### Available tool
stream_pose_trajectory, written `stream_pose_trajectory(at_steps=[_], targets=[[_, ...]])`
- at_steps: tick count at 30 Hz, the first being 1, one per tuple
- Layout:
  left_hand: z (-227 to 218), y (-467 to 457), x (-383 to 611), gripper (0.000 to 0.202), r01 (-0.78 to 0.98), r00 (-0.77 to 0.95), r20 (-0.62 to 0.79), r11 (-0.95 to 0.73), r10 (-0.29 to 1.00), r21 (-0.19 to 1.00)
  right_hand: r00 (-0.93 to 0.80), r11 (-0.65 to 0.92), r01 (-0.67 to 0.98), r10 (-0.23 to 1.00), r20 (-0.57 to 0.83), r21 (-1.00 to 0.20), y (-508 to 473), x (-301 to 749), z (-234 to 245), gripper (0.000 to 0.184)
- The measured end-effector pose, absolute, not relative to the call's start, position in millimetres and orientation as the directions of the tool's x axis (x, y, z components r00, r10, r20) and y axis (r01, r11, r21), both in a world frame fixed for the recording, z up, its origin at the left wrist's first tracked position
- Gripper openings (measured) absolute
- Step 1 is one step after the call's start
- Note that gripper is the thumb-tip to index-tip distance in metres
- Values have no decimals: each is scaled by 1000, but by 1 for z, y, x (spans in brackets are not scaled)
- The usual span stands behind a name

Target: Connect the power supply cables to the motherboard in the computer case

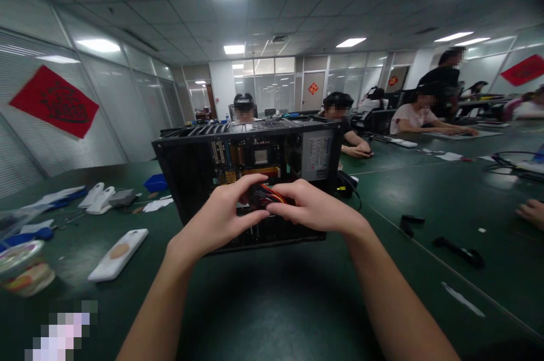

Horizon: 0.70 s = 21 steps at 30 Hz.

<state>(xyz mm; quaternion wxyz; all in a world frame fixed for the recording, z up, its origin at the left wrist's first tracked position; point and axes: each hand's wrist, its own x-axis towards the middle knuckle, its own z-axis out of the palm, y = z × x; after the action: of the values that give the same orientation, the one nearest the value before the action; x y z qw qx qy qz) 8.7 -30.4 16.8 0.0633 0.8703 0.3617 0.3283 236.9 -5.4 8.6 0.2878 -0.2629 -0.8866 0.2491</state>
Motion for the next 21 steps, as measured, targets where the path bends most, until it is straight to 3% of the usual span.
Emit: stream_pose_trajectory(at_steps=[7, 13, 21], targets=[[22, -37, 22, 39, 532, 567, 606, -809, 559, 249, -680, 635, 140, 619, 392, -760, -2, 239, 6, 47], [8, -34, 21, 36, 501, 558, 716, -858, 419, 112, -589, 576, 128, 699, 405, -807, -5, 237, 0, 35], [-1, -21, 24, 53, 502, 547, 742, -861, 387, 79, -524, 584, 178, 738, 426, -792, -1, 231, -3, 35]])
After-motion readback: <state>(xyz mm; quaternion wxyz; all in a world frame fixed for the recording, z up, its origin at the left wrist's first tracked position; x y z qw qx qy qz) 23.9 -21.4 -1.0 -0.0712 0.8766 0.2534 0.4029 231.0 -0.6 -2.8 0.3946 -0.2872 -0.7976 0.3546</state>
